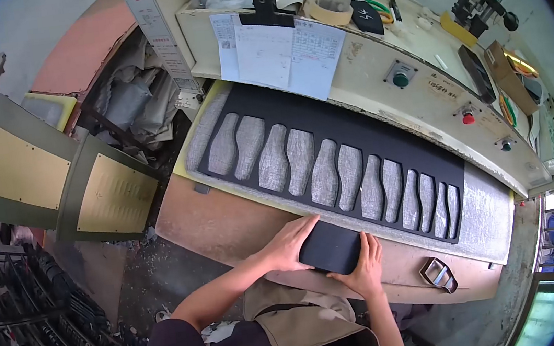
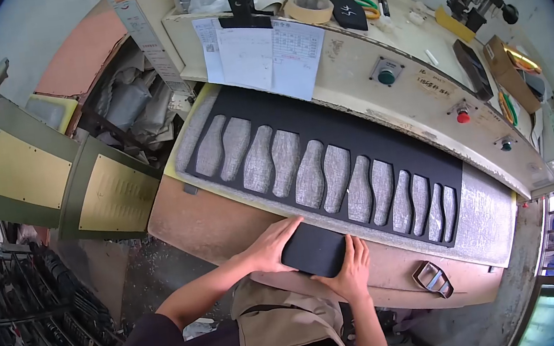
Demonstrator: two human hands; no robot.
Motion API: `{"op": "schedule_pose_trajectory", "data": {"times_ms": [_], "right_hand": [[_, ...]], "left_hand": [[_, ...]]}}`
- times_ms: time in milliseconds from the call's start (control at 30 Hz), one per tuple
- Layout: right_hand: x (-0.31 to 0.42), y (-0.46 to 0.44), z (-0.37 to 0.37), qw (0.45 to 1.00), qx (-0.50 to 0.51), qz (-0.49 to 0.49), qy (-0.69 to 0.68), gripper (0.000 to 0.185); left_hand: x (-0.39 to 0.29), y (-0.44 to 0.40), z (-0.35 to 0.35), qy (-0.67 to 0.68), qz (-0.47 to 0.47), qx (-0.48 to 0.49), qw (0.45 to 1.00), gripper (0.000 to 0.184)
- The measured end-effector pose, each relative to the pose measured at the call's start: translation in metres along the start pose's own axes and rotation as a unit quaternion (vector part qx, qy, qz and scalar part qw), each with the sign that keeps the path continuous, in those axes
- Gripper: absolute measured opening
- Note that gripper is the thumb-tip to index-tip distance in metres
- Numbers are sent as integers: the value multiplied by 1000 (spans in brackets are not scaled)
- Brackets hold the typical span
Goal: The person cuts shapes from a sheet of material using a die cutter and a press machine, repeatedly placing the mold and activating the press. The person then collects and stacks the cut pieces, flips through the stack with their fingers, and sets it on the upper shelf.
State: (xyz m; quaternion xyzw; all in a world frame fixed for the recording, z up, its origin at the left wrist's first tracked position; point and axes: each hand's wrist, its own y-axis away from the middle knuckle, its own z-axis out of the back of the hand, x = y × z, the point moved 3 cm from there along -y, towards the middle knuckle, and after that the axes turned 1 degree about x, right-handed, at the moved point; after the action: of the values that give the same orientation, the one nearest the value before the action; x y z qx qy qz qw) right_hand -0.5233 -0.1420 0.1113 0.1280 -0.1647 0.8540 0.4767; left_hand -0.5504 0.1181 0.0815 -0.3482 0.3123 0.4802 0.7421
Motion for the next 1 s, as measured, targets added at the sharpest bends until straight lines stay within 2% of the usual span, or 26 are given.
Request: {"op": "schedule_pose_trajectory", "data": {"times_ms": [100, 300, 433, 633, 800, 867, 933, 967, 1000], "right_hand": [[-14, 3, 10, 996, 80, -22, 24, 130], [-21, 0, -3, 993, 90, -49, 54, 127], [-22, -2, -3, 997, 63, -21, 48, 123], [-33, -1, -5, 998, 59, -9, 10, 124], [-40, -5, 12, 989, 100, -9, -108, 125], [-36, -5, 34, 944, 129, -46, -299, 124], [-25, -6, 54, 860, 151, -85, -480, 124], [-18, -7, 64, 858, 152, -88, -482, 124], [-7, -10, 74, 849, 138, -82, -504, 123]], "left_hand": [[0, 0, 1, -4, -12, -4, 1000, 131], [3, -3, 2, -12, -32, -5, 999, 128], [10, -2, 1, -40, -38, 28, 998, 126], [-2, -5, 0, -29, -29, 7, 999, 131], [-58, -35, 37, -47, 42, 49, 997, 132], [-120, -62, 79, 4, 50, 45, 998, 132], [-158, -80, 100, 54, 57, 46, 996, 131], [-163, -83, 90, 54, 59, 48, 996, 131], [-167, -85, 82, 157, 16, -71, 985, 126]]}}
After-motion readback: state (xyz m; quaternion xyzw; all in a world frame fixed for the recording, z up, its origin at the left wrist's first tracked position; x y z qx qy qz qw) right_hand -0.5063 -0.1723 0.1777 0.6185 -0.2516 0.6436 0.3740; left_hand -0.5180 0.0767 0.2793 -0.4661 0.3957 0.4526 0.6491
